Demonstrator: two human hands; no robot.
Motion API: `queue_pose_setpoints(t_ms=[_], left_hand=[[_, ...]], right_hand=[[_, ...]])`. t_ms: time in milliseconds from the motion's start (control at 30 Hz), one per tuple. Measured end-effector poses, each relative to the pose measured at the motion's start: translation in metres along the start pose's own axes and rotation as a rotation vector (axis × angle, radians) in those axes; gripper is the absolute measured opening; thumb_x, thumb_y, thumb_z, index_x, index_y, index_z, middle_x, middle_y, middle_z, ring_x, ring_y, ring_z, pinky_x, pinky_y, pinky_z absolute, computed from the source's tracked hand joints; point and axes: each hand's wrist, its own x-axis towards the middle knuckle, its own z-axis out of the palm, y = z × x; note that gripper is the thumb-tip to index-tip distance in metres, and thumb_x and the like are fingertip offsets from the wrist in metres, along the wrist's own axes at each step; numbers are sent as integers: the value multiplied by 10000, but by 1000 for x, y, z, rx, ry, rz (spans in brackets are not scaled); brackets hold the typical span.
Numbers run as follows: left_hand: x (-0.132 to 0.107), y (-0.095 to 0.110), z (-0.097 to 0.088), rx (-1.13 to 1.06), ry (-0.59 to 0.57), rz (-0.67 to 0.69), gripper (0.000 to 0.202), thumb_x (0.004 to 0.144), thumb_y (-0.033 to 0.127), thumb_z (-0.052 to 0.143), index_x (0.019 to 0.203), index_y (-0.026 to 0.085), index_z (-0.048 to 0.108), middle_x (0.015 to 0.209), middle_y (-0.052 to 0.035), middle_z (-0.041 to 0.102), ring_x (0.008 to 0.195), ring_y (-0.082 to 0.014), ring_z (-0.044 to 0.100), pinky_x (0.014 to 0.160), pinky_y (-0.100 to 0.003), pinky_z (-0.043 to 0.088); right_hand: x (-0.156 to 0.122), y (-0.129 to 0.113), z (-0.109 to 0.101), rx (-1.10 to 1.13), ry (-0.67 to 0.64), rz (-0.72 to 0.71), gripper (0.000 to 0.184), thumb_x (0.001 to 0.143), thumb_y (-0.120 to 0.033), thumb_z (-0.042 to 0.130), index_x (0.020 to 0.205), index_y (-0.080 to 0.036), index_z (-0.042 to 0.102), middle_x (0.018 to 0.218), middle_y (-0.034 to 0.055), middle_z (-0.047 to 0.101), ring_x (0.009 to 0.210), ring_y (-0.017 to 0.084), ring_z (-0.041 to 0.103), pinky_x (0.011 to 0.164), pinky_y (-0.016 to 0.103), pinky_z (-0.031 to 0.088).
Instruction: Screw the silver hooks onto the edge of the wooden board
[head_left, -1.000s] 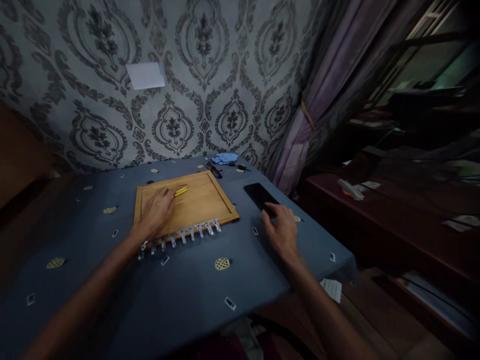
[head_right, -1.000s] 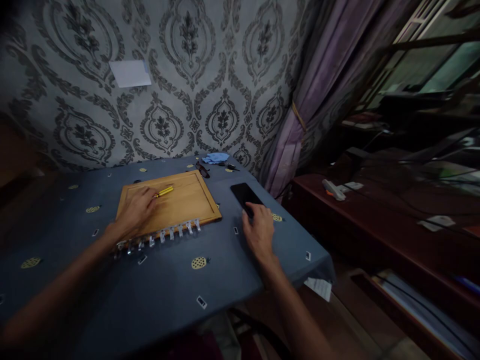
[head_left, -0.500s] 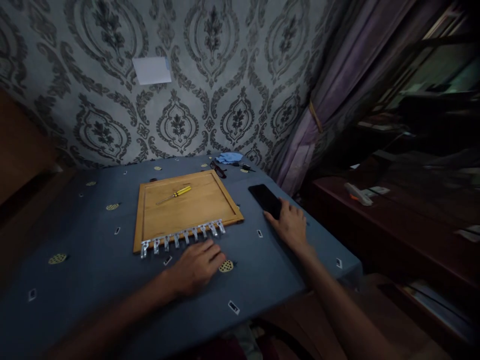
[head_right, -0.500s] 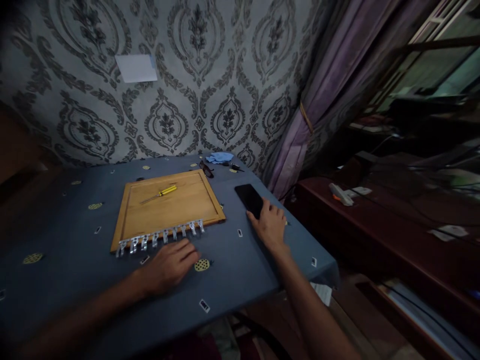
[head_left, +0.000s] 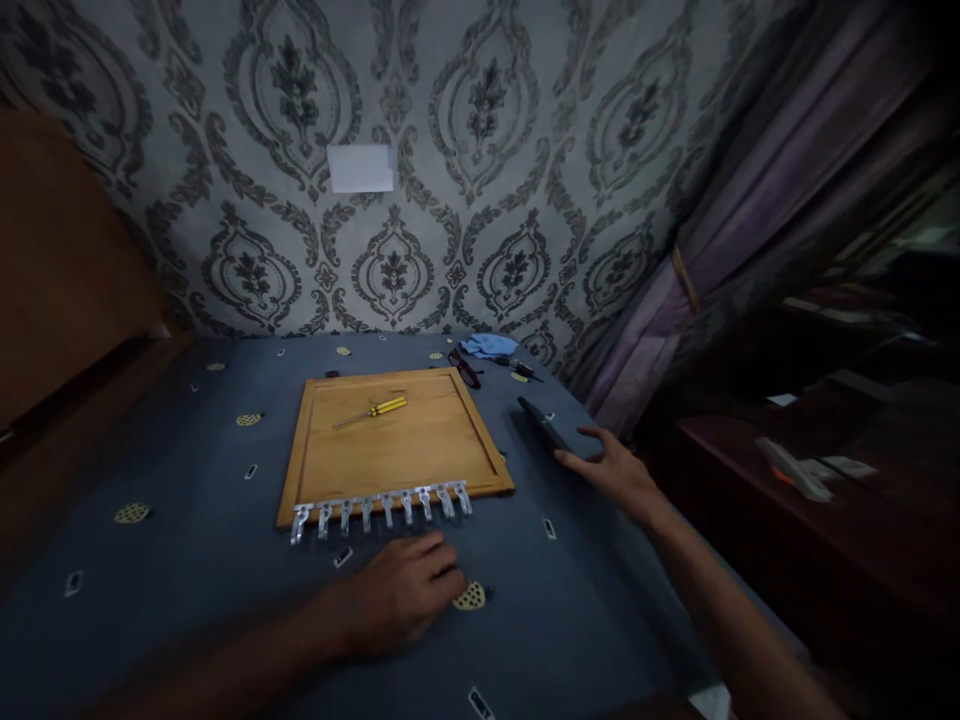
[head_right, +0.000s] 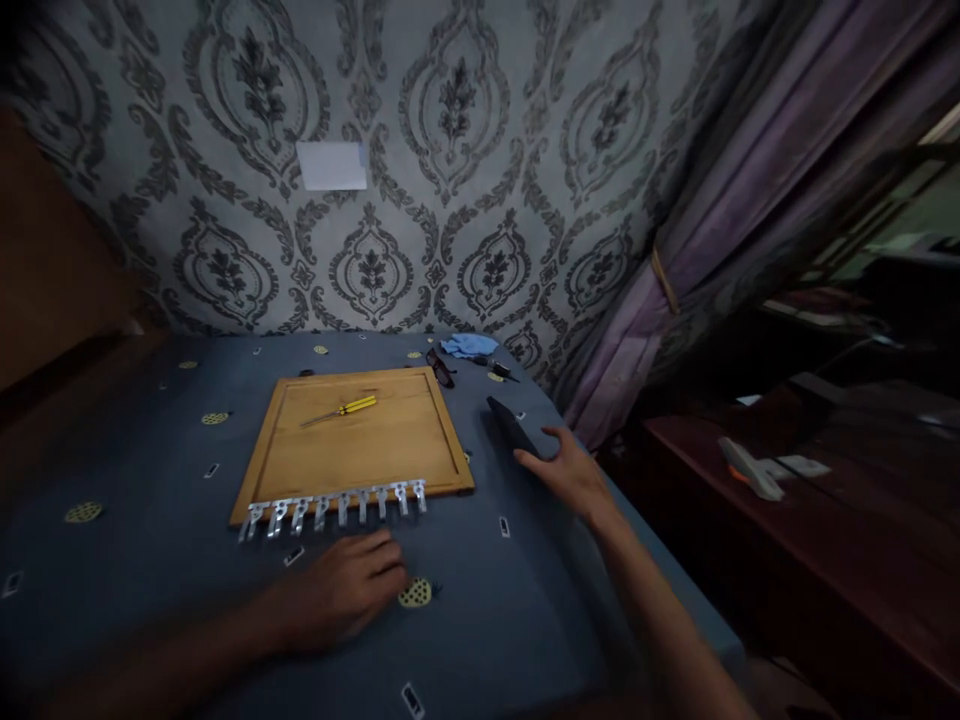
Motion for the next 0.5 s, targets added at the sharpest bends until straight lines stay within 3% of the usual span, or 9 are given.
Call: queue_pose_setpoints(t_ms=[67,167,233,300,400,500], left_hand=[[-2,1,0,-22,-2,-16,89,949,148,586,931,199,515,879,-20,622,827,-177,577,640,-310,433],[-3,1,0,-40,-16,-20,96,945,154,601,925,197,517,884,-24,631,825,-175,583,639,-315,429],[-3,2,-1,-44,-12,-16,89,948,152,598,922,195,525,873,-24,636,815,-176,593,636,-317,429],[-1,4,-3,-110,-21,-57,48,966,150,568,984,191,553,899,-36,660,835,-184,617,655,-308,446],[0,8,-6,-518,13,-335,191,1009,191,509,1189,209,566,1051,-61,696,890,-170,652,731,-273,501],[2,10,-5,-1047,268,-750,315,1033,384,517,1318,250,533,1141,-78,683,959,-176,669,762,-274,540]], right_hand=[[4,0,2,328,-136,69,575,677,-531,817,1147,-230,677,766,36,688,741,277,711,640,429,621],[1,-6,13,461,-224,59,424,741,-548,739,1036,-251,669,827,66,746,726,262,743,631,423,652],[-4,-17,24,668,-327,88,458,689,-519,796,1035,-255,655,838,66,763,729,270,748,624,419,653],[-12,-32,36,738,-399,55,551,640,-525,863,1073,-246,669,832,47,762,742,255,742,642,395,651],[-28,-59,50,800,-476,17,698,529,-585,933,1071,-221,691,816,28,750,736,225,708,626,345,621],[-46,-81,62,839,-582,-27,762,531,-622,935,1124,-219,677,802,2,729,717,183,670,639,298,578]])
